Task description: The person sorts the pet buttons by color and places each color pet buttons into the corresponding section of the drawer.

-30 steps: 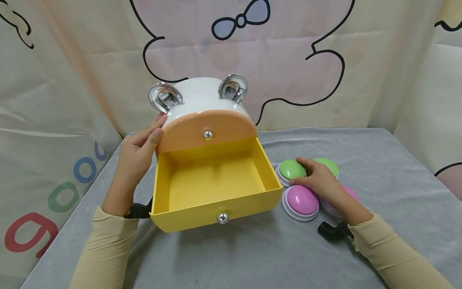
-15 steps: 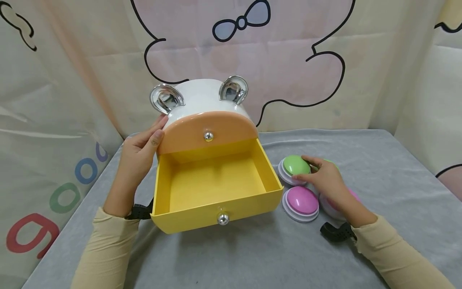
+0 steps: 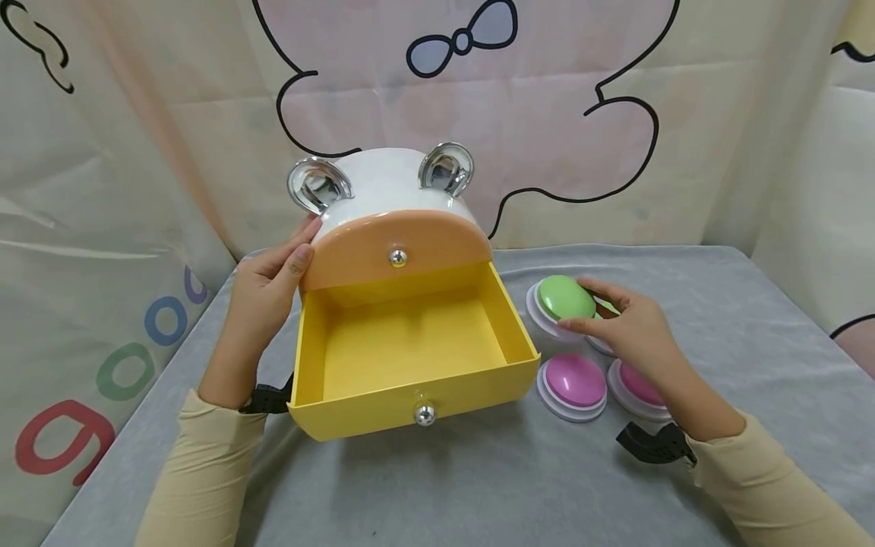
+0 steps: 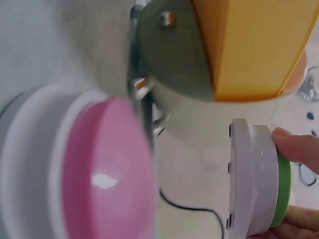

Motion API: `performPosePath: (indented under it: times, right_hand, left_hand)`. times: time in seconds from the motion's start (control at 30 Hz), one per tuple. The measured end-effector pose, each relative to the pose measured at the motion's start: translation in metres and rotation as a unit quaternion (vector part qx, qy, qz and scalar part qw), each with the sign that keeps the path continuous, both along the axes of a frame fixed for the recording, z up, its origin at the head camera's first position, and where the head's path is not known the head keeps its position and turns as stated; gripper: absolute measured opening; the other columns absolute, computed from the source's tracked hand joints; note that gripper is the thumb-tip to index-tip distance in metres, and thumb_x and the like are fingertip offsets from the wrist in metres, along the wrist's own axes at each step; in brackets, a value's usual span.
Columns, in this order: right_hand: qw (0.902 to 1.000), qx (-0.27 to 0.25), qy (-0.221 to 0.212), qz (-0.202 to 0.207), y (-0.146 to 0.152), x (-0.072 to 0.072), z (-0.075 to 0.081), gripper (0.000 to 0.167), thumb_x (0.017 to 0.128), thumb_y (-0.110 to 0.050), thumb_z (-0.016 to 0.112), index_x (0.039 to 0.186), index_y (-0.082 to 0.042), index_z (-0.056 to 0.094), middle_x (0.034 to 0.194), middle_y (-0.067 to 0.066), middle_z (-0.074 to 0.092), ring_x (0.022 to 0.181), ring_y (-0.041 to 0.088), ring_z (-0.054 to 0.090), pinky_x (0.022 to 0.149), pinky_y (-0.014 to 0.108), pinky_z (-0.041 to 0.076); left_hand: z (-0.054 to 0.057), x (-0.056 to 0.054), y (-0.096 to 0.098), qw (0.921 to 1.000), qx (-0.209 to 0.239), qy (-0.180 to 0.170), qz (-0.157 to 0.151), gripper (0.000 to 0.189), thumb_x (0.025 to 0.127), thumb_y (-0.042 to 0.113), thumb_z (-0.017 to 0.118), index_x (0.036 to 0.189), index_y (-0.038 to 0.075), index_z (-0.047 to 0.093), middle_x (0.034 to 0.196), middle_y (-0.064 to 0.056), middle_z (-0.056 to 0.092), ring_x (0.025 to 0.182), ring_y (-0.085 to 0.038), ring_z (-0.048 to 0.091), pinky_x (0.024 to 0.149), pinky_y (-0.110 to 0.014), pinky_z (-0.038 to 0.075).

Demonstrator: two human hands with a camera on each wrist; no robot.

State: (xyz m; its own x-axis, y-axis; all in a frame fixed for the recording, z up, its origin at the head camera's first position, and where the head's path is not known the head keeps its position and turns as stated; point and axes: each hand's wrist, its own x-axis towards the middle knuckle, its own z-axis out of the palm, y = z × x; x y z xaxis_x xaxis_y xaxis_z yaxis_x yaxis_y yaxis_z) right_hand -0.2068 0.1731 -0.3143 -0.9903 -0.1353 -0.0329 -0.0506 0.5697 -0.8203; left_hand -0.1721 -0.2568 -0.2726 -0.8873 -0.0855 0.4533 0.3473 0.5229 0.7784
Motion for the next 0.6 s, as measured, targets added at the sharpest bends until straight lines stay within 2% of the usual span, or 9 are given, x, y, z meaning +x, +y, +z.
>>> performPosePath:
  times: [0.33,0.47,0.6]
  right_hand:
    - [0.9980,-0.018,0.060,0.009,-0.012,0.011,0.031,0.079,0.081,-0.039,0.082,0.149,-0.018,0.048,0.154,0.008,0.047,0.138,0.032,0.050,0.094,0.013,0.047]
    - [0.9974,-0.016,0.068,0.014,-0.016,0.015,0.043,0.077,0.081,-0.038,0.082,0.148,-0.019,0.049,0.154,0.007,0.047,0.138,0.031,0.051,0.096,0.016,0.047]
    - [0.9973,-0.017,0.070,0.011,-0.021,0.020,0.053,0.076,0.080,-0.040,0.083,0.147,-0.023,0.051,0.153,0.003,0.048,0.136,0.028,0.052,0.094,0.014,0.049]
  left_hand:
    - [0.000,-0.001,0.000,0.9999,0.007,0.008,-0.003,0.038,0.103,0.032,0.053,0.139,0.024,0.057,0.147,0.005,0.054,0.143,-0.007,0.043,0.108,-0.012,0.041]
    - [0.000,0.000,0.000,1.0000,0.005,0.008,-0.001,0.038,0.103,0.032,0.052,0.139,0.024,0.056,0.148,0.005,0.053,0.143,-0.007,0.043,0.108,-0.013,0.041]
    - [0.001,0.000,0.001,0.9999,0.002,0.010,-0.002,0.038,0.103,0.032,0.052,0.140,0.024,0.056,0.147,0.004,0.054,0.142,-0.007,0.044,0.108,-0.014,0.041]
